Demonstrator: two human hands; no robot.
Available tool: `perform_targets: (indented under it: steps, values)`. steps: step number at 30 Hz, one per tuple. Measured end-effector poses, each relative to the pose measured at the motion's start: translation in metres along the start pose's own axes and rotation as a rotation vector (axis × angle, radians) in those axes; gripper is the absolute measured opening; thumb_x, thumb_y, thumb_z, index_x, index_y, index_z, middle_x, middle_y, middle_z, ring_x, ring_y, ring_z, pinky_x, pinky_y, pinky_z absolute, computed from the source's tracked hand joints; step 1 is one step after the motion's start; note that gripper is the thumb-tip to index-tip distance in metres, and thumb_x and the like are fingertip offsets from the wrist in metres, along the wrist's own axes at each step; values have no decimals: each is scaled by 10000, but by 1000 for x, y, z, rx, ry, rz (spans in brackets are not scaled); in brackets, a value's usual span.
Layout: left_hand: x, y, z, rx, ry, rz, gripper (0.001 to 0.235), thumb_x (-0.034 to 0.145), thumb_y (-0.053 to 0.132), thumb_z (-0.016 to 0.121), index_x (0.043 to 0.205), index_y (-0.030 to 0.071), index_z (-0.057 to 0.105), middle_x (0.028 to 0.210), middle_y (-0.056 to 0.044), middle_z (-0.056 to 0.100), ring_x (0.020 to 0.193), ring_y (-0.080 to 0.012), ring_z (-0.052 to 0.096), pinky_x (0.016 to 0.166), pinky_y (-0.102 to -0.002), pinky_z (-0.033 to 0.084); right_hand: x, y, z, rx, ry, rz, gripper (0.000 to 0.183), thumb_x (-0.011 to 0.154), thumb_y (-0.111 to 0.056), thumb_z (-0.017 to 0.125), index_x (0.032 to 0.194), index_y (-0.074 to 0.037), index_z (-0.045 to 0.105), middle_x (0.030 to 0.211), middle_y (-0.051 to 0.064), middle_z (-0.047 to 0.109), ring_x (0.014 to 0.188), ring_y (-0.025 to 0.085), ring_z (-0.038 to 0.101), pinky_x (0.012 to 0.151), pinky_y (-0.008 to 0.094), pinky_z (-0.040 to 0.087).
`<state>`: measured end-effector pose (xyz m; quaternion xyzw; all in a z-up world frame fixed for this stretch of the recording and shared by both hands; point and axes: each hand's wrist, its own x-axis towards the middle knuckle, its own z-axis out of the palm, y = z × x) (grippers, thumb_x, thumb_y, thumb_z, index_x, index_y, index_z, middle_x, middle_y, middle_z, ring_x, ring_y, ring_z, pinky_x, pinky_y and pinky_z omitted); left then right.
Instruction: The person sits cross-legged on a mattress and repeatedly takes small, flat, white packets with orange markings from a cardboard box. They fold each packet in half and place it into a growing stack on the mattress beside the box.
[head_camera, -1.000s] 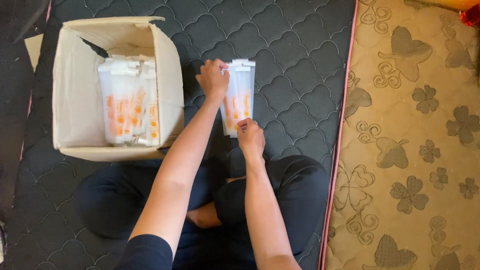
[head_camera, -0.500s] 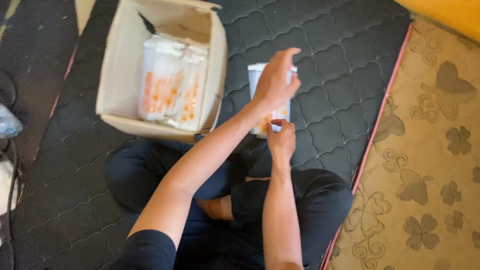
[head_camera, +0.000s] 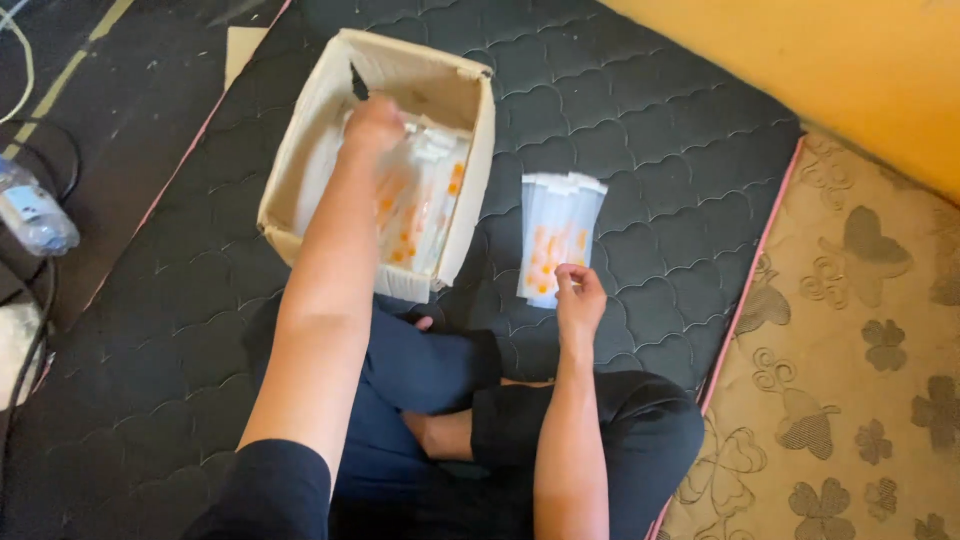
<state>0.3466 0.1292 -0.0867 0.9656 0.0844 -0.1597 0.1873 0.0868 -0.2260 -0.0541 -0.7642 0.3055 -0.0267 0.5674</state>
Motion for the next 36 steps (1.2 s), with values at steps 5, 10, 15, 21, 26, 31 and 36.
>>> perform_targets:
  steps: [5,10,15,21,26,31,36]
  values:
    - [-42,5,23,-3,-15,-69,243,806,217,826,1018,106,786,1024,-217,744,1071,-418,701,876,-583,570,2,5,2,86,9,-107,66,900,-123,725,957,-117,758,870,55,749,563,105,565,580,256,452]
    - [-3,-11,63,16,168,2,147,798,-9,717,926,-68,759,852,-266,715,878,-459,734,736,-561,613,3,1,1,114,-20,-142,68,898,-96,728,960,-101,755,865,61,745,546,95,547,573,245,441]
    - [-1,-14,79,-170,149,-163,199,773,-7,706,953,-84,740,845,-270,698,903,-475,724,727,-607,586,0,2,0,166,-27,-146,78,892,-69,710,958,-92,744,862,59,742,550,91,542,575,231,437]
    - [-3,-27,59,-281,0,-56,150,790,91,769,925,27,775,911,-238,715,973,-451,713,813,-535,584,1,4,-3,189,-36,-150,76,895,-71,714,959,-92,750,861,64,740,551,88,545,584,231,446]
    - [-13,-25,30,-168,-42,-122,116,781,155,831,874,96,796,911,-203,739,989,-412,715,830,-485,579,3,8,-2,201,-32,-143,77,891,-75,719,956,-94,754,869,74,745,550,97,566,581,238,448]
    - [8,-43,25,-81,61,-110,266,811,180,810,1066,107,795,1018,-212,737,1040,-394,714,875,-474,588,7,14,-1,202,-31,-142,76,887,-111,739,961,-101,757,855,64,740,558,106,584,591,239,454]
    - [-13,-46,10,-500,261,-61,161,799,170,674,933,105,736,696,-81,670,556,-193,715,618,-343,609,6,14,-1,181,-46,-165,90,882,-118,769,972,-117,768,874,77,746,560,120,608,581,261,469]
